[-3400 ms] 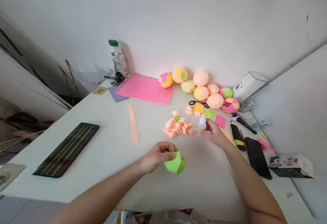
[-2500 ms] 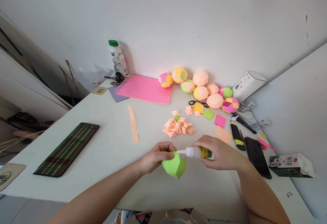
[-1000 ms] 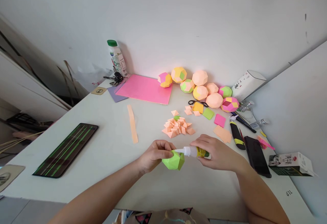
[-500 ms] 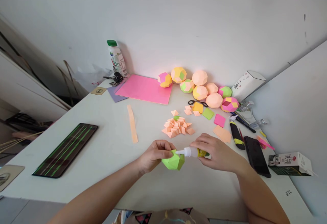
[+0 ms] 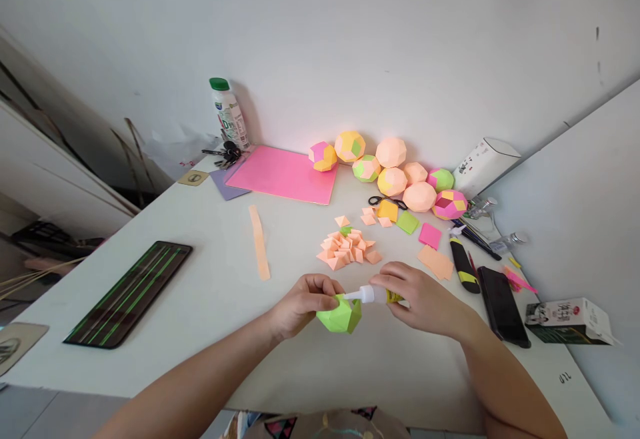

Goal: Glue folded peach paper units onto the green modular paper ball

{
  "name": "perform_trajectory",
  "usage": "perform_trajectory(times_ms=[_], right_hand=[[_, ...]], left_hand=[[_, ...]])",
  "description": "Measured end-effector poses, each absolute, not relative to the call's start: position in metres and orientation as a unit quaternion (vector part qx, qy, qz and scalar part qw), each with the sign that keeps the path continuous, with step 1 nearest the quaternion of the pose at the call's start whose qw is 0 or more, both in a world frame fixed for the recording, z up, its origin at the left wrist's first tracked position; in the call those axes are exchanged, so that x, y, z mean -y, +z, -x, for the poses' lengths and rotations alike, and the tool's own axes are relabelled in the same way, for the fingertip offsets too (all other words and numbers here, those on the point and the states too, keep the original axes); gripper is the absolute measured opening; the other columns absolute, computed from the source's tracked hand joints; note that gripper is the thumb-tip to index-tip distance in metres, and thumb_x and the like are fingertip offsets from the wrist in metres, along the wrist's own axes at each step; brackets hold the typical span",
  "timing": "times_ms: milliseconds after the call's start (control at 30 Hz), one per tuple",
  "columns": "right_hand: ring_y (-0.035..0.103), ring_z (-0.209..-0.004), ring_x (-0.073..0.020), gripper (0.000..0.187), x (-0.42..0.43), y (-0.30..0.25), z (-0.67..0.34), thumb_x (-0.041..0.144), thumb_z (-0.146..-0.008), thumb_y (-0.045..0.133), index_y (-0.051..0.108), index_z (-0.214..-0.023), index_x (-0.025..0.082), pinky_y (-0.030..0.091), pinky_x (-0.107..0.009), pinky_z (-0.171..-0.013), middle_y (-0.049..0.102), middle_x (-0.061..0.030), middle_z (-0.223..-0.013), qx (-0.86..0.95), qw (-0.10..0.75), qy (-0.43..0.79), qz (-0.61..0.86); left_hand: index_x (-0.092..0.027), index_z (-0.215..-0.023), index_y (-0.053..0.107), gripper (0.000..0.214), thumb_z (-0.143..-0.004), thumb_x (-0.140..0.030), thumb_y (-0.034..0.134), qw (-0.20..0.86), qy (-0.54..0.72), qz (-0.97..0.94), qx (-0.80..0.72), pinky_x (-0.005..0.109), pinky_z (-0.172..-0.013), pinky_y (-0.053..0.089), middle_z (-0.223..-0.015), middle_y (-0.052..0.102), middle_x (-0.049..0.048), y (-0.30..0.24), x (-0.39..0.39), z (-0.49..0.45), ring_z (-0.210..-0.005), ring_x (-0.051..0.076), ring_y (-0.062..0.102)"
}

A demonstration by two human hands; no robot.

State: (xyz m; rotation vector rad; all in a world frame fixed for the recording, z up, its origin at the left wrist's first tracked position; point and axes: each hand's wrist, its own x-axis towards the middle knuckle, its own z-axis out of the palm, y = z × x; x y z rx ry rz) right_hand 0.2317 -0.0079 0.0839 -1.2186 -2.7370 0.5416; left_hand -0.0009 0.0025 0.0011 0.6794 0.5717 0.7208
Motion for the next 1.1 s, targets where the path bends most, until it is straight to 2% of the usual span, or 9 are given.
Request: perform_trajectory(times_ms=[400, 800, 1100], right_hand=[[0.054, -0.093, -0.0194, 0.044, 0.007, 0.089, -0.239, 0.002, -0.075, 0.044, 0.055, -0.114, 0.020, 0.048, -0.033, -0.080, 0.057, -0.0094, -0.104, 0.898, 0.053, 0.212, 0.382], [0.055, -0.090, -0.0194, 0.042, 0.006, 0.081, -0.232, 0.002, -0.075, 0.045, 0.056, -0.112, 0.019, 0.049, -0.032, -0.076, 0.057, -0.0092, -0.100, 0.898, 0.051, 0.197, 0.389], [0.054, -0.093, -0.0198, 0.041, 0.005, 0.081, -0.235, 0.002, -0.076, 0.044, 0.055, -0.112, 0.019, 0.049, -0.032, -0.078, 0.056, -0.0093, -0.102, 0.899, 0.081, 0.182, 0.390]], left_hand=[[-0.013, -0.051, 0.059, 0.013, -0.056, -0.012, 0.071, 0.840, 0.342, -0.321, -0.273, 0.024, -0.049, 0.034, -0.067, 0.065, 0.0027, -0.002, -0.002, 0.002, -0.052, 0.011, 0.053], [-0.012, -0.051, 0.058, 0.013, -0.056, -0.011, 0.071, 0.847, 0.331, -0.331, -0.252, 0.024, -0.050, 0.033, -0.065, 0.066, 0.0032, -0.003, -0.002, 0.001, -0.053, 0.011, 0.052], [-0.013, -0.052, 0.059, 0.012, -0.057, -0.010, 0.071, 0.849, 0.329, -0.332, -0.248, 0.023, -0.050, 0.033, -0.064, 0.064, 0.0022, -0.004, -0.002, 0.002, -0.054, 0.011, 0.052]])
